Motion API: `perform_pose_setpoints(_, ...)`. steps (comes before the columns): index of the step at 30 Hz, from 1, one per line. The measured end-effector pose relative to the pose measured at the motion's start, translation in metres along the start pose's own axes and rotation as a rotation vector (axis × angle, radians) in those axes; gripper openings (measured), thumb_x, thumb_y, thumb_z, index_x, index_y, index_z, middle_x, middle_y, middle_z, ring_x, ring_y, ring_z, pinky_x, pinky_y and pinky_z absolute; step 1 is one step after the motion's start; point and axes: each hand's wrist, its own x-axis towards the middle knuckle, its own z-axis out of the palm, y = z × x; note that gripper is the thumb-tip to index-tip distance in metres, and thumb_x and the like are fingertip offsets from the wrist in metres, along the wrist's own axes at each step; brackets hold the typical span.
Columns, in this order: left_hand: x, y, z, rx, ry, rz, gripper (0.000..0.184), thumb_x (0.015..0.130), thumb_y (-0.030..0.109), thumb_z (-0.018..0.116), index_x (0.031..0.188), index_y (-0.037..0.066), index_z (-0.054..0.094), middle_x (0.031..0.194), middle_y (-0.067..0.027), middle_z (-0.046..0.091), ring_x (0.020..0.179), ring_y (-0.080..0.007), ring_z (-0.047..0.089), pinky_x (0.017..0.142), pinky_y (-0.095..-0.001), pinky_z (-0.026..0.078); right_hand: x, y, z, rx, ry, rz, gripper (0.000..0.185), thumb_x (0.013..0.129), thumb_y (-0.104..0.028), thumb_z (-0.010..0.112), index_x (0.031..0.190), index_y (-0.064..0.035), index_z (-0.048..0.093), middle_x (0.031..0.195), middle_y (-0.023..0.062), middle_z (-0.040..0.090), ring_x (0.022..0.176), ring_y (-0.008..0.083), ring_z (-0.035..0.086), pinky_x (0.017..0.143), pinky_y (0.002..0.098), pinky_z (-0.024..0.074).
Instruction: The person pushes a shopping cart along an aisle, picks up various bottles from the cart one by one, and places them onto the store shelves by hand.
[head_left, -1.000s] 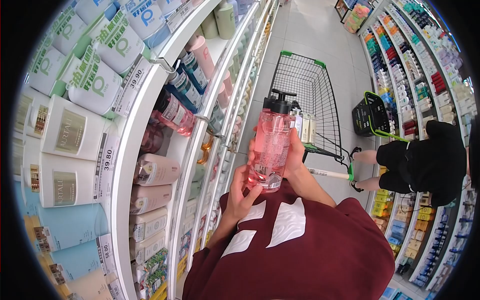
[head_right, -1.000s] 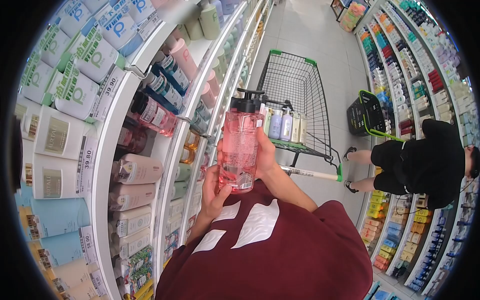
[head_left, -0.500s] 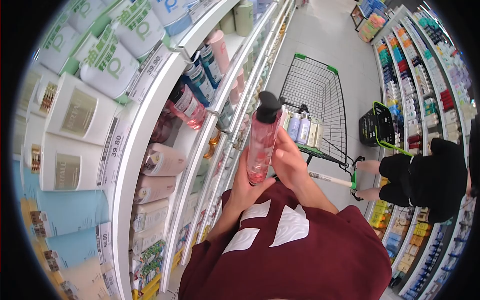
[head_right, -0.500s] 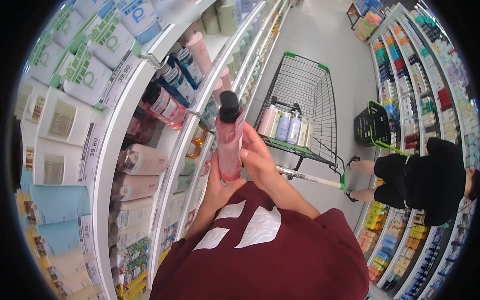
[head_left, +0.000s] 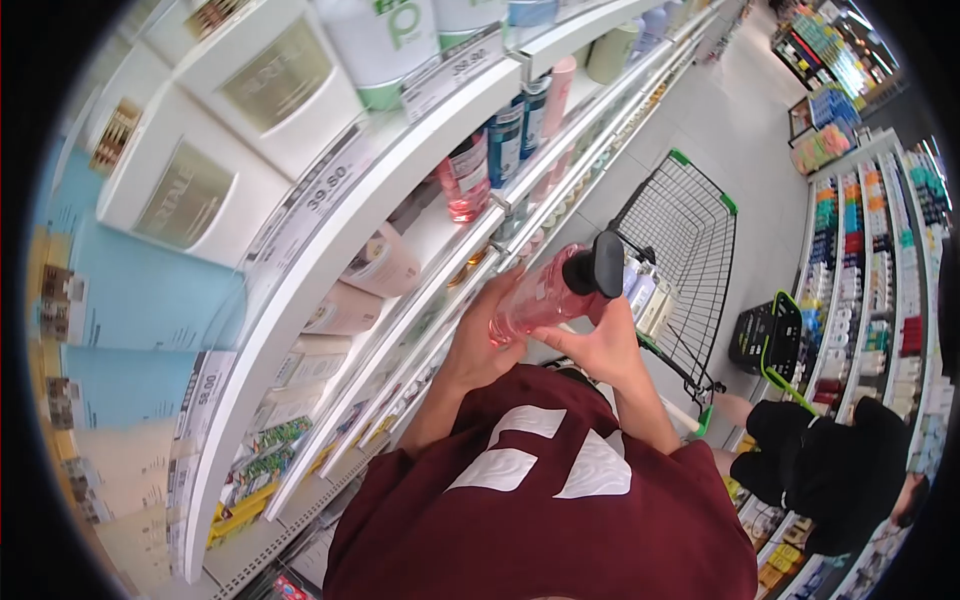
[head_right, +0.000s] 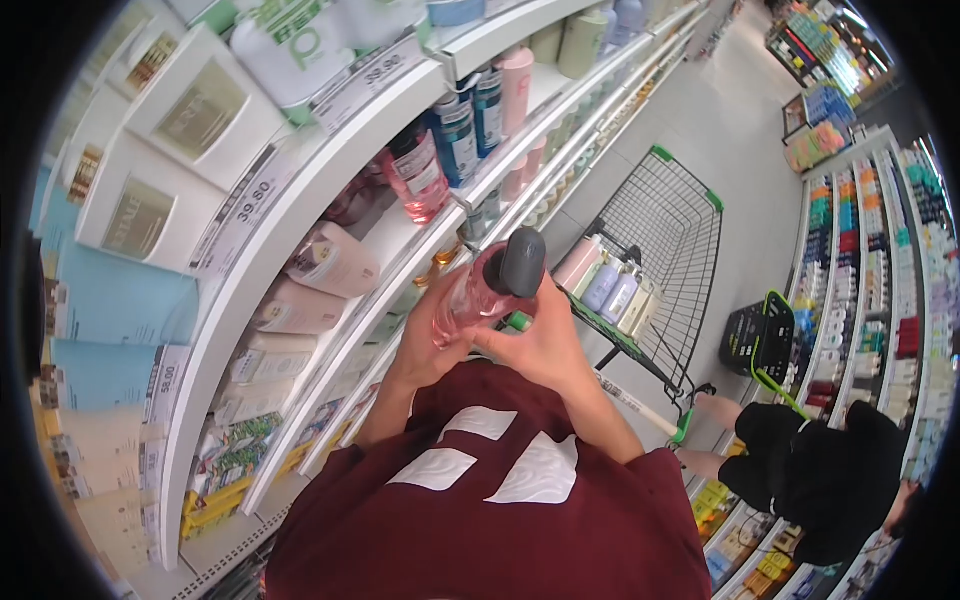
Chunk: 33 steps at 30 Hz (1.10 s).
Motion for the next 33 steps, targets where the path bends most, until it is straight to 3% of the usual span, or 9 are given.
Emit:
perform_pose_setpoints(2, 0.003, 0.015, -0.007, 0.608, 0.197, 0.242, 0.073, 0.082, 0.010, 0.071, 0.147, -0.004, 0.041, 0.145, -0.0207, 0.049, 0.138, -0.0334, 0.044, 0.116, -0.0425, 0.032, 0.014, 0.006, 0.010, 0.094, -0.032, 0.002, 0.077, 0.068, -0.016, 0.092, 0.131, -0.0002, 0.052, 0.120, 0.0105, 0.063, 0.110, 0.0191, 0.062, 0.096, 0.0358, 0.0512)
perform_pose_setpoints(3, 0.002, 0.033, -0.004, 0.807, 0.308, 0.318, 0.068, 0.082, 0.006, 0.069, 0.145, -0.002, 0.044, 0.146, -0.0220, 0.048, 0.137, -0.0379, 0.045, 0.115, -0.0449, 0.032, 0.020, 0.005, 0.017, 0.056, 0.019, -0.043, 0.075, 0.068, -0.016, 0.093, 0.130, -0.0003, 0.053, 0.118, 0.0104, 0.063, 0.109, 0.0188, 0.063, 0.095, 0.0352, 0.0512)
perform_pose_setpoints(5, -0.002, 0.040, -0.003, 0.748, 0.427, 0.344, 0.068, 0.081, 0.004, 0.067, 0.144, -0.003, 0.045, 0.147, -0.0226, 0.047, 0.138, -0.0387, 0.043, 0.116, -0.0463, 0.030, 0.035, 0.009, 0.028, 0.016, 0.069, -0.099, 0.072, 0.067, -0.018, 0.094, 0.125, -0.0004, 0.055, 0.114, 0.0096, 0.063, 0.104, 0.0179, 0.062, 0.092, 0.0344, 0.0508)
perform_pose_setpoints(8, -0.006, 0.046, -0.005, 0.672, 0.504, 0.369, 0.069, 0.079, 0.002, 0.063, 0.144, -0.004, 0.044, 0.148, -0.0241, 0.044, 0.138, -0.0405, 0.042, 0.116, -0.0466, 0.031, 0.054, 0.010, 0.048, 0.130, 0.072, -0.123, 0.063, 0.070, -0.010, 0.090, 0.122, -0.0010, 0.055, 0.113, 0.0076, 0.063, 0.104, 0.0161, 0.062, 0.092, 0.0318, 0.0507)
perform_pose_setpoints(13, -0.015, 0.041, -0.008, 0.657, 0.558, 0.321, 0.070, 0.078, 0.000, 0.060, 0.146, -0.005, 0.042, 0.152, -0.0263, 0.035, 0.141, -0.0426, 0.038, 0.116, -0.0470, 0.031, 0.081, 0.026, 0.072, 0.268, -0.040, -0.123, 0.068, 0.071, -0.003, 0.087, 0.127, -0.0012, 0.049, 0.117, 0.0073, 0.061, 0.108, 0.0160, 0.061, 0.095, 0.0318, 0.0514)
perform_pose_setpoints(16, -0.017, 0.033, -0.010, 0.627, 0.554, 0.290, 0.074, 0.079, 0.001, 0.059, 0.149, -0.006, 0.036, 0.154, -0.0274, 0.032, 0.144, -0.0414, 0.034, 0.119, -0.0458, 0.026, 0.085, 0.030, 0.087, 0.284, -0.038, -0.128, 0.074, 0.070, -0.001, 0.087, 0.131, -0.0023, 0.045, 0.122, 0.0067, 0.058, 0.112, 0.0170, 0.059, 0.097, 0.0335, 0.0520)
perform_pose_setpoints(22, -0.013, 0.019, -0.013, 0.559, 0.545, 0.219, 0.082, 0.079, 0.000, 0.058, 0.153, -0.008, 0.023, 0.157, -0.0282, 0.028, 0.148, -0.0414, 0.027, 0.121, -0.0459, 0.022, 0.099, 0.040, 0.103, 0.055, 0.048, -0.176, 0.075, 0.068, -0.003, 0.088, 0.132, -0.0045, 0.047, 0.124, 0.0074, 0.049, 0.114, 0.0203, 0.056, 0.099, 0.0375, 0.0520)
perform_pose_setpoints(29, -0.008, -0.003, -0.024, 0.458, 0.540, 0.159, 0.082, 0.087, 0.004, 0.060, 0.156, -0.008, 0.017, 0.161, -0.0280, 0.021, 0.151, -0.0379, 0.023, 0.122, -0.0450, 0.020, 0.107, 0.046, 0.117, -0.081, 0.090, -0.200, 0.072, 0.072, -0.008, 0.088, 0.132, -0.0022, 0.048, 0.125, 0.0071, 0.054, 0.116, 0.0195, 0.058, 0.098, 0.0386, 0.0522)
perform_pose_setpoints(33, -0.003, -0.011, -0.031, 0.573, 0.527, 0.155, 0.083, 0.089, 0.006, 0.062, 0.156, -0.009, 0.014, 0.162, -0.0277, 0.019, 0.151, -0.0379, 0.020, 0.123, -0.0442, 0.016, 0.112, 0.068, 0.122, -0.134, 0.113, -0.263, 0.082, 0.074, -0.009, 0.087, 0.143, -0.0017, 0.043, 0.133, 0.0122, 0.052, 0.121, 0.0241, 0.057, 0.100, 0.0392, 0.0514)
